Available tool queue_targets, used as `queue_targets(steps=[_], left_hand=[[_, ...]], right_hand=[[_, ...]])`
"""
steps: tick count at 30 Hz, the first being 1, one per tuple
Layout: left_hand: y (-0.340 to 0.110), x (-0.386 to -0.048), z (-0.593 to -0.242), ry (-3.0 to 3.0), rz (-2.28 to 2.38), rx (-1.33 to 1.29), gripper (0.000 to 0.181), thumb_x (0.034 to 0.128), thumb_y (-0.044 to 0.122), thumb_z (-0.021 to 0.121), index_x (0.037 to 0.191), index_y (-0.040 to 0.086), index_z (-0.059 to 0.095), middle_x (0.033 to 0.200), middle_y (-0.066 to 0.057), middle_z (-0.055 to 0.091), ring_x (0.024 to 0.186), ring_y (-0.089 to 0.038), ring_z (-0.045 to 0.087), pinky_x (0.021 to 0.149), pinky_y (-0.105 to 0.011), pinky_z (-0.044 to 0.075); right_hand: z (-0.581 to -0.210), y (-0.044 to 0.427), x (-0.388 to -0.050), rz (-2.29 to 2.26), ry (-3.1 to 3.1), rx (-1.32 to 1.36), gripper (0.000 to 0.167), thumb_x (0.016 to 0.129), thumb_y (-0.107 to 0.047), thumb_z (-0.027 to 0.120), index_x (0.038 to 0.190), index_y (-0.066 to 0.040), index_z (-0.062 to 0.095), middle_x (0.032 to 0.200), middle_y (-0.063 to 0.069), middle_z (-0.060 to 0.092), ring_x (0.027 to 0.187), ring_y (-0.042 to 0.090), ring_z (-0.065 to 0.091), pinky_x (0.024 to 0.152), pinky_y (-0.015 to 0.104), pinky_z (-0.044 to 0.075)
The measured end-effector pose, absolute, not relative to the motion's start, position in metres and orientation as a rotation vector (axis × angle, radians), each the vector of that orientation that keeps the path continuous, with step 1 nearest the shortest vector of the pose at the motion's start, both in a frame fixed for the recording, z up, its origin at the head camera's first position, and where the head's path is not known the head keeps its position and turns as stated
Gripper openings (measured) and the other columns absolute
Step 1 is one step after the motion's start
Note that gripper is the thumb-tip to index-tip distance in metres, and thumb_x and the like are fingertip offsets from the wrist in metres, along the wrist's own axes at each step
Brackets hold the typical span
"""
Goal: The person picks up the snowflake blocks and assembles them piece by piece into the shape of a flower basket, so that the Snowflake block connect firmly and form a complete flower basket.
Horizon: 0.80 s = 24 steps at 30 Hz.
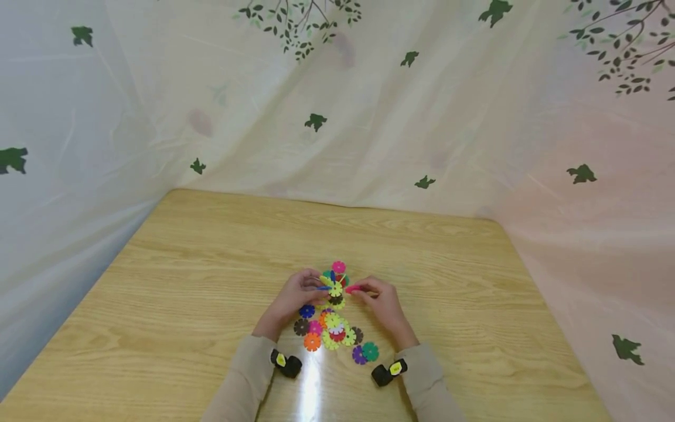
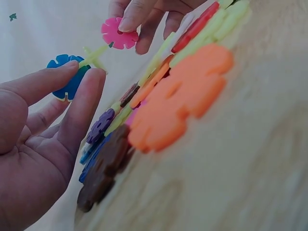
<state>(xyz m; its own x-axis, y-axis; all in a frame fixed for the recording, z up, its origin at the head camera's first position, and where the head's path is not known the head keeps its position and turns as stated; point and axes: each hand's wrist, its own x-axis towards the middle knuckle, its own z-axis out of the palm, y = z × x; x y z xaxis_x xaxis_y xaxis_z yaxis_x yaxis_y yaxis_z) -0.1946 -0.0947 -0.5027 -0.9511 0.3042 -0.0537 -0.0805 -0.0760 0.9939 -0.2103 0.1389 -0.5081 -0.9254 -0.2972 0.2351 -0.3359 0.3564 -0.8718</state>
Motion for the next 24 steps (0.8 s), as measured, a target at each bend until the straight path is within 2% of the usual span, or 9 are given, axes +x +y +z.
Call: queue_targets(steps=[6,11,15,20,24], left_hand=[[-0.092,-0.193,-0.502,1.943,2.088,0.252,0.034,0.0906,-0.004,0.059,0.120,-0.013,0.043,0.105,-0.019,0.063,0.083,-0.012,0.068,0.074,-0.027,0.061],[-0.089,-0.193,-0.503,1.929,2.080,0.258,0.032,0.0902,-0.004,0.060,0.117,-0.013,0.044,0.100,-0.013,0.063,0.083,-0.012,0.068,0.076,-0.028,0.061],[-0.087,-0.193,-0.502,1.921,2.081,0.234,0.032,0.0903,-0.006,0.059,0.118,-0.014,0.045,0.099,-0.012,0.063,0.082,-0.012,0.068,0.076,-0.029,0.061],[-0.086,-0.193,-0.502,1.946,2.086,0.192,0.033,0.0898,-0.007,0.058,0.119,-0.017,0.046,0.102,-0.019,0.065,0.082,-0.013,0.069,0.074,-0.027,0.061],[-0.084,-0.194,-0.502,1.972,2.086,0.153,0.033,0.0894,-0.007,0.059,0.118,-0.017,0.048,0.102,-0.019,0.065,0.079,-0.011,0.068,0.072,-0.026,0.061]], right_hand=[[-0.496,0.136,-0.204,1.675,-2.560,0.582,0.011,0.089,-0.004,0.066,0.097,0.001,0.072,0.094,0.019,0.071,0.081,0.025,0.068,0.069,0.020,0.058],[-0.476,0.134,-0.193,1.676,-2.566,0.648,0.010,0.089,-0.004,0.067,0.095,0.002,0.072,0.095,0.018,0.072,0.084,0.015,0.067,0.071,0.022,0.060],[-0.474,0.134,-0.191,1.693,-2.566,0.640,0.009,0.088,-0.004,0.068,0.093,0.002,0.073,0.095,0.018,0.073,0.084,0.009,0.067,0.071,0.020,0.059],[-0.476,0.132,-0.192,1.720,-2.551,0.626,0.008,0.087,-0.004,0.069,0.090,0.002,0.074,0.095,0.019,0.073,0.084,0.012,0.069,0.070,0.021,0.059],[-0.476,0.131,-0.193,1.738,-2.541,0.607,0.007,0.086,-0.002,0.070,0.088,0.003,0.074,0.093,0.020,0.073,0.081,0.011,0.069,0.068,0.026,0.061]])
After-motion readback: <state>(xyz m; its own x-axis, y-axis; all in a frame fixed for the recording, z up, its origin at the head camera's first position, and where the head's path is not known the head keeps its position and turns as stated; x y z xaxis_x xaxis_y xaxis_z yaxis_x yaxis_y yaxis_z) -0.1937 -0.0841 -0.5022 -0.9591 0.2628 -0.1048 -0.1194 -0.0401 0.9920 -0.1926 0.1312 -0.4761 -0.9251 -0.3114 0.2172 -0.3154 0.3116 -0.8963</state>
